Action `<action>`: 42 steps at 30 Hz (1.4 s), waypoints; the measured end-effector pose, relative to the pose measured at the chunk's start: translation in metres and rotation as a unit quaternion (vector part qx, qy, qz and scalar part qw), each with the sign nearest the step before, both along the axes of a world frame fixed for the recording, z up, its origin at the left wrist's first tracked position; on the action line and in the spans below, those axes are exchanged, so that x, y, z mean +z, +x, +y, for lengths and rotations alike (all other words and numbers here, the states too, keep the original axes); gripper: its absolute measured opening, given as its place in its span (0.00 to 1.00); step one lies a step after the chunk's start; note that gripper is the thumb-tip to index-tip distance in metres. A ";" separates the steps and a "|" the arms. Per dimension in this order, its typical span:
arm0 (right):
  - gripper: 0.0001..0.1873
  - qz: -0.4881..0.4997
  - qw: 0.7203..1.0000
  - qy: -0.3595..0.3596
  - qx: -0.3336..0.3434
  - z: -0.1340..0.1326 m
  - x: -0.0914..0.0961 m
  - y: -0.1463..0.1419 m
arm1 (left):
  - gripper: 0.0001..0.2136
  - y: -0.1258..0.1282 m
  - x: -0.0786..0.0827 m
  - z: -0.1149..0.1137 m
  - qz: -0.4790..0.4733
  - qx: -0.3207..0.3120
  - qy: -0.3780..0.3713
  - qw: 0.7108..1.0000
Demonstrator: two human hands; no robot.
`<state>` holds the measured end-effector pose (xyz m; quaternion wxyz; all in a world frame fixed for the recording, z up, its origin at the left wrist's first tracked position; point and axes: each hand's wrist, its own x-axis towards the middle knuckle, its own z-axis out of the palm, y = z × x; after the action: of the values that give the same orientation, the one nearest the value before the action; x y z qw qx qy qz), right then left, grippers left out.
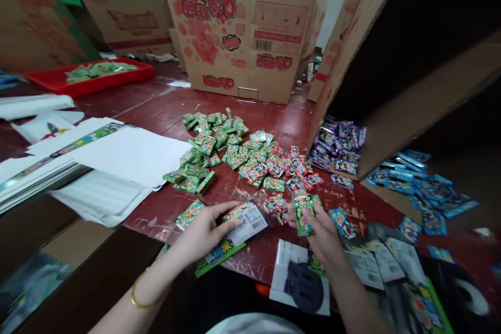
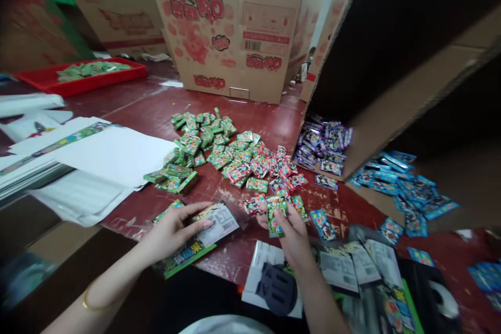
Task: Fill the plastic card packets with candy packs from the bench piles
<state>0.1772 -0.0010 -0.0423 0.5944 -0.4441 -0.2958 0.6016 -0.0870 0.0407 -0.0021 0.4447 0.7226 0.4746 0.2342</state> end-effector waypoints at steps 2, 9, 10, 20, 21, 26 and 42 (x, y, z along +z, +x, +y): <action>0.18 -0.035 0.998 0.000 -0.044 -0.004 0.000 0.003 | 0.18 0.009 0.002 0.001 -0.008 -0.030 -0.020 0.999; 0.21 -0.095 0.985 0.045 -0.136 0.000 0.000 -0.009 | 0.18 0.028 0.009 -0.006 -0.036 -0.081 -0.069 0.994; 0.20 -0.084 0.988 0.054 -0.119 0.001 0.002 -0.012 | 0.18 0.030 0.010 -0.007 -0.038 -0.078 -0.072 0.994; 0.15 -0.022 0.980 0.143 -0.139 0.011 0.022 -0.010 | 0.16 0.041 0.011 -0.011 -0.044 -0.087 -0.066 0.993; 0.16 -0.040 0.980 0.143 -0.129 0.012 0.019 -0.010 | 0.16 0.042 0.012 -0.011 -0.045 -0.085 -0.065 0.993; 0.21 -0.194 0.960 0.149 -0.136 0.002 -0.006 -0.013 | 0.15 0.042 0.010 -0.008 -0.048 -0.050 -0.043 0.997; 0.17 -0.269 0.928 0.200 -0.161 0.033 0.021 -0.014 | 0.18 0.053 0.007 0.002 -0.134 0.052 -0.079 0.986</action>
<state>0.1632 0.0321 -0.0216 0.6577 -0.5030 -0.4836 0.2839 -0.0343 0.0426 0.0051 0.5473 0.6216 0.4644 0.3138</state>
